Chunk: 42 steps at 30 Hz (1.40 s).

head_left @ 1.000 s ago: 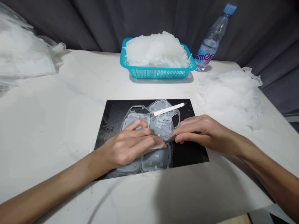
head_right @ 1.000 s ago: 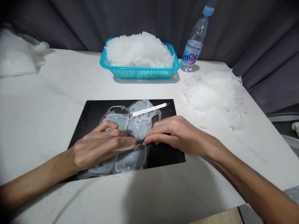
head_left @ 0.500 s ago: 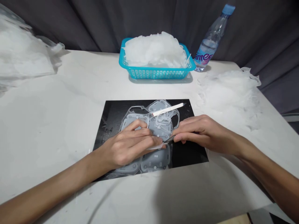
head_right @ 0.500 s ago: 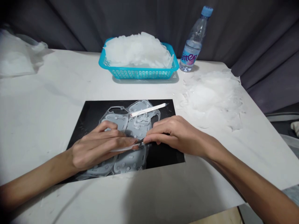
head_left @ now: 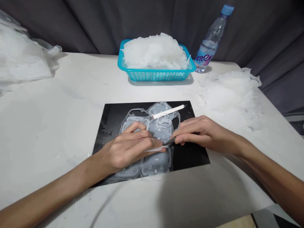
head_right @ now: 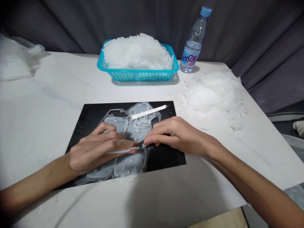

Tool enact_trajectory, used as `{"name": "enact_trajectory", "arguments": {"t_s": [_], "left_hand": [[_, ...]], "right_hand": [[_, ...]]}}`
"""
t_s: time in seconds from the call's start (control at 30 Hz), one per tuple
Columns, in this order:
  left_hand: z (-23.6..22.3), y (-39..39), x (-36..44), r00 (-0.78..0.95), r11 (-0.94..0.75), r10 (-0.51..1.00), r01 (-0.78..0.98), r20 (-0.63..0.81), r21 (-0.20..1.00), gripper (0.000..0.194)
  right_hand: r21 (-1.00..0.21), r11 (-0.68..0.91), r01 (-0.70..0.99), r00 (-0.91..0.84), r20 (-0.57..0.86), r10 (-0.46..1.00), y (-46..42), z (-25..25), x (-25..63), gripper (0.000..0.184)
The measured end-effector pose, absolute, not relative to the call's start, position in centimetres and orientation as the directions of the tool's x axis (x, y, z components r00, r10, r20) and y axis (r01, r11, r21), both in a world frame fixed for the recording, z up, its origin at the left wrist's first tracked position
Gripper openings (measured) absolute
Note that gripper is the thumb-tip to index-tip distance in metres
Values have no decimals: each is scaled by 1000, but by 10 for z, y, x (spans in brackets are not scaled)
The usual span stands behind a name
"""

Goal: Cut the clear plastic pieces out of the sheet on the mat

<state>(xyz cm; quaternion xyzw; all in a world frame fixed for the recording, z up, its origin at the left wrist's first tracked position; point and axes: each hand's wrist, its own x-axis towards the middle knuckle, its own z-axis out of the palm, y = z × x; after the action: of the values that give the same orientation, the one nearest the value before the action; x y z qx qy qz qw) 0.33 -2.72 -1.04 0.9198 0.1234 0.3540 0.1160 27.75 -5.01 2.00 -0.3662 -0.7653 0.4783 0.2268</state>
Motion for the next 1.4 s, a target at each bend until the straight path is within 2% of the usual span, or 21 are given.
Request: {"name": "enact_trajectory", "arguments": {"t_s": [0.33,0.5,0.6,0.7,0.83,0.93,1.13,1.3,1.4], "left_hand": [[-8,-29,4,685,-906,379,139,622,400,21],[-9,-25,3,664,-901,373,92,648,424,4],[-11,-22,-1,663,-884,394,82,637,461,4],[-14,-21,-3,652,-867,412,65,636,495,3],[-14,-22,-1,635,-868,411,53,654,494,6],[-14,-22,1,624,-875,408,61,666,480,13],[-15,-22,-3,656,-876,416,104,629,471,17],[-15,-20,-8,673,-840,480,166,563,517,11],[-14,-20,-10,674,-722,611,260,415,641,9]], "right_hand": [[-893,354,279,-472,193,860,-56,22,270,23],[-896,405,179,-561,246,791,-65,19,259,26],[-895,430,116,-625,271,732,-66,18,257,32],[-873,471,125,-648,288,705,-64,23,261,28],[-832,511,214,-578,314,753,-58,29,269,24],[-800,471,370,-442,294,847,-47,22,280,25],[-594,341,729,-119,381,917,-17,-25,301,33],[-528,300,794,-72,409,910,-9,-45,303,35],[-516,306,800,-79,416,906,-10,-45,301,30]]}}
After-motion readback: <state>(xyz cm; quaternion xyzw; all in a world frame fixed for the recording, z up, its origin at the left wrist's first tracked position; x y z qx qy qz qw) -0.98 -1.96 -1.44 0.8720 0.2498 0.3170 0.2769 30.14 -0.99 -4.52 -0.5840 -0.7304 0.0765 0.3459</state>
